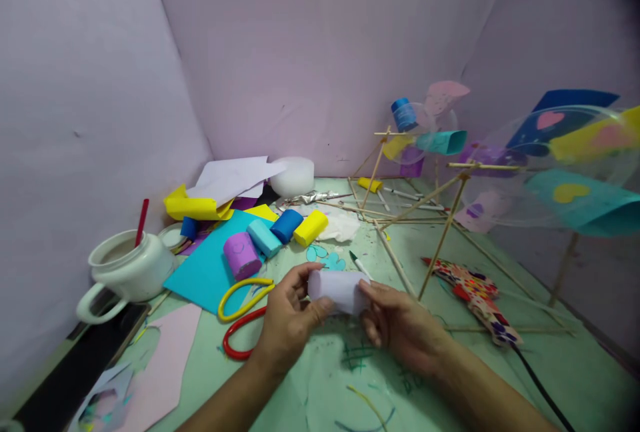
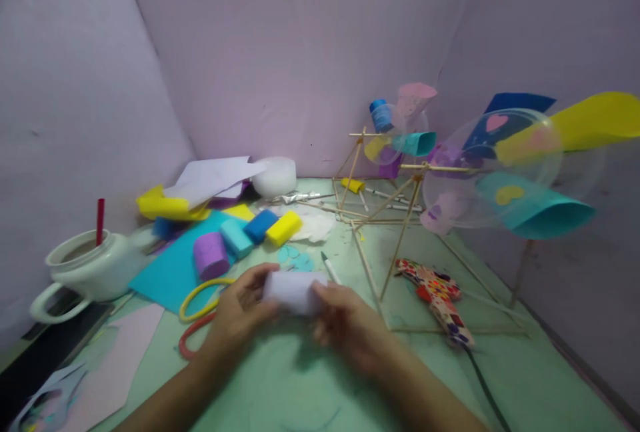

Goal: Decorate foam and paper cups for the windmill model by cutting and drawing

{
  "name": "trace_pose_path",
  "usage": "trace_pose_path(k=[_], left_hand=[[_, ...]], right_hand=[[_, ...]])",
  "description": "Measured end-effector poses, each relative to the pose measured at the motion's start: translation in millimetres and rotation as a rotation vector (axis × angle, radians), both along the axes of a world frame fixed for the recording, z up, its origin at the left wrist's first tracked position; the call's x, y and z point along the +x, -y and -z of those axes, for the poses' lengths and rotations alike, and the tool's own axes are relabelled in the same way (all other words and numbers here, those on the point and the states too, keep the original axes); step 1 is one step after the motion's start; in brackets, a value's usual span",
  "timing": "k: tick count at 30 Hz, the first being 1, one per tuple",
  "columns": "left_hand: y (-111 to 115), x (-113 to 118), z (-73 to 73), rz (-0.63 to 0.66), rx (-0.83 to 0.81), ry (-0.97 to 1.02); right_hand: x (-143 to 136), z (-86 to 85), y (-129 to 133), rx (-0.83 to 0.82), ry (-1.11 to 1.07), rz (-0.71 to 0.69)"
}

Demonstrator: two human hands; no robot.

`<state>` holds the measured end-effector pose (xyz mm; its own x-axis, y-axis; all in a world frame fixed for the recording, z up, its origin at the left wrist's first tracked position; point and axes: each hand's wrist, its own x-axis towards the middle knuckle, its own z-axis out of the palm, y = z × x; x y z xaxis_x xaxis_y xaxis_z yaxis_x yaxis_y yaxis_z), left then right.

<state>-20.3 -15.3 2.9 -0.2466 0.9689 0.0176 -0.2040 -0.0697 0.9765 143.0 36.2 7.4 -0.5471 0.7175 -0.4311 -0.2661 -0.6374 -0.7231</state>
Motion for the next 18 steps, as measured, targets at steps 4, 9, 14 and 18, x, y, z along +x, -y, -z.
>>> trace_pose_path(k=[4, 9, 14, 18], left_hand=[[-5, -3, 3.8, -0.011, -0.093, 0.136], [-5, -2, 2.3, 0.038, -0.126, 0.137], [-2, 1, -3.9, -0.013, -0.099, 0.088], [-2, 0, -3.9, -0.022, -0.113, 0.072]], right_hand=[[6, 5.3, -1, 0.332, 0.088, -0.197], [5, 12.1, -3, 0.464, 0.267, -0.199], [4, 11.8, -4, 0.401, 0.28, -0.177], [7, 9.2, -5, 0.468, 0.281, -0.191]])
